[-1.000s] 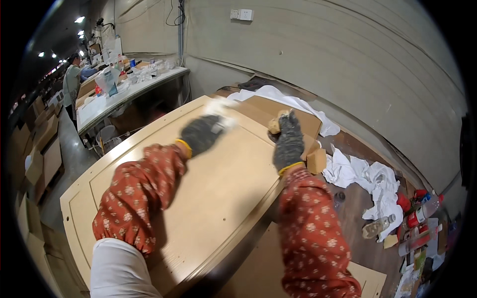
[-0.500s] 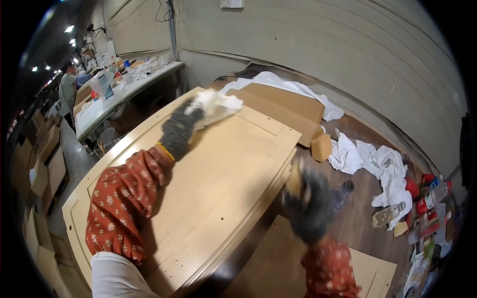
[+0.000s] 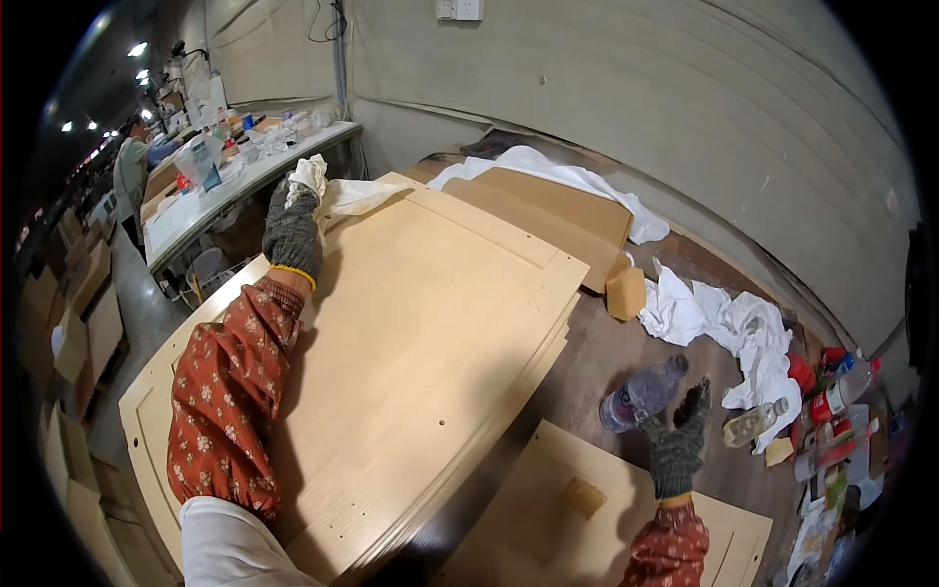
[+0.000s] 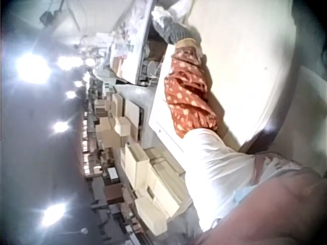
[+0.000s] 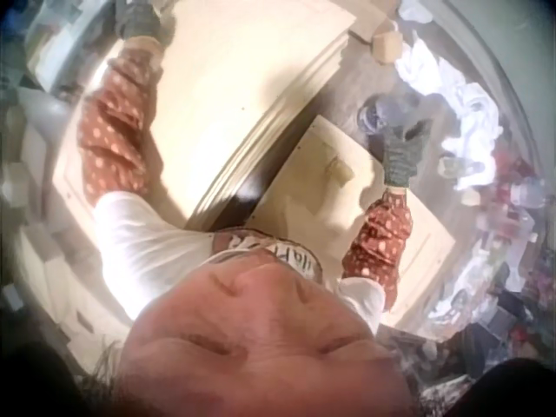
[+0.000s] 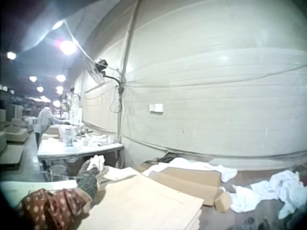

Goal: The person polishes wooden cabinet doors by hand using a cloth and liquid, and sands the edges with a sanding block.

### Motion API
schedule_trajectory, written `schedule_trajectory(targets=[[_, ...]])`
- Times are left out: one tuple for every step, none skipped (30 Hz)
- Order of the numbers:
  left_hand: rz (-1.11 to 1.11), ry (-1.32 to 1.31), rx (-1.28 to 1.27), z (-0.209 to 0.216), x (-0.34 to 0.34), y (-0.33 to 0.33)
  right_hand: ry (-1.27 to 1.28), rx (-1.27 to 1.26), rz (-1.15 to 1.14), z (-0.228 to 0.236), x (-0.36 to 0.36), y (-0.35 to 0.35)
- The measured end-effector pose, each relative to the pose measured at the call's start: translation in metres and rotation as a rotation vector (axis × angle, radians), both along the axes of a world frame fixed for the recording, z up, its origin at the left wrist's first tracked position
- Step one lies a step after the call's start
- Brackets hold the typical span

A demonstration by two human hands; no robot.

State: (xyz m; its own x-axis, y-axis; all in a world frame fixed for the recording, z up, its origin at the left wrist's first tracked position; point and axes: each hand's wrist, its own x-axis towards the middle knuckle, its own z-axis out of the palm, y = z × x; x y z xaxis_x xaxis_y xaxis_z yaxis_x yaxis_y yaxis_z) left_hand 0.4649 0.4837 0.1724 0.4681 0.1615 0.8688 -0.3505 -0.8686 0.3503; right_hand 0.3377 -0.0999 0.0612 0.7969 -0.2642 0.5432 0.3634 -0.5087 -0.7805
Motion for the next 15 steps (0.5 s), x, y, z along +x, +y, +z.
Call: schedule_trajectory(targets=[[-0.078,0.081,-0.174,-0.001,0.000,0.003,-0.010,0.112,0.068,-0.013,0.016,-0.001],[-0.257,0.105,-0.284,-0.002,-0.004,0.001,-0.032,0.212,0.142,-0.023,0.030,-0.002],[-0.289,0.141,-0.338,0.002,-0.003,-0.007,0.056,0.170,0.144,-0.029,0.044,-0.002],[0.174,0.213,0.170,0.002,-0.010,-0.019,0.134,0.117,0.148,-0.033,0.054,-0.001],[0.681,0.314,0.646,0.007,-0.019,-0.033,0.156,0.040,0.119,-0.031,0.062,0.001],[0.512,0.360,0.436,0.012,-0.025,-0.054,0.061,-0.040,0.170,-0.027,0.067,0.005],[0.433,0.377,0.349,0.019,-0.032,-0.073,0.087,-0.158,0.221,-0.019,0.070,0.010],[-0.096,0.374,-0.157,0.020,-0.033,-0.102,0.174,-0.267,0.270,-0.007,0.070,0.016],[-0.608,0.348,-0.689,0.025,-0.037,-0.124,0.136,-0.342,0.288,0.006,0.069,0.025],[-1.123,0.284,-1.214,0.028,-0.039,-0.147,-0.006,-0.493,0.248,0.020,0.067,0.036],[-1.161,0.457,-1.173,0.028,-0.052,-0.160,-0.070,-0.534,0.216,0.036,0.064,0.047],[-1.260,0.493,-1.159,0.028,-0.061,-0.176,-0.068,-0.450,0.213,0.055,0.058,0.057],[-1.356,0.528,-1.144,0.027,-0.070,-0.188,-0.033,-0.352,0.195,0.075,0.051,0.067],[-1.428,0.579,-1.127,0.025,-0.076,-0.201,-0.043,-0.595,0.205,0.098,0.043,0.074],[-1.428,0.672,-1.249,0.023,-0.079,-0.216,-0.025,-0.823,0.198,0.120,0.035,0.080]])
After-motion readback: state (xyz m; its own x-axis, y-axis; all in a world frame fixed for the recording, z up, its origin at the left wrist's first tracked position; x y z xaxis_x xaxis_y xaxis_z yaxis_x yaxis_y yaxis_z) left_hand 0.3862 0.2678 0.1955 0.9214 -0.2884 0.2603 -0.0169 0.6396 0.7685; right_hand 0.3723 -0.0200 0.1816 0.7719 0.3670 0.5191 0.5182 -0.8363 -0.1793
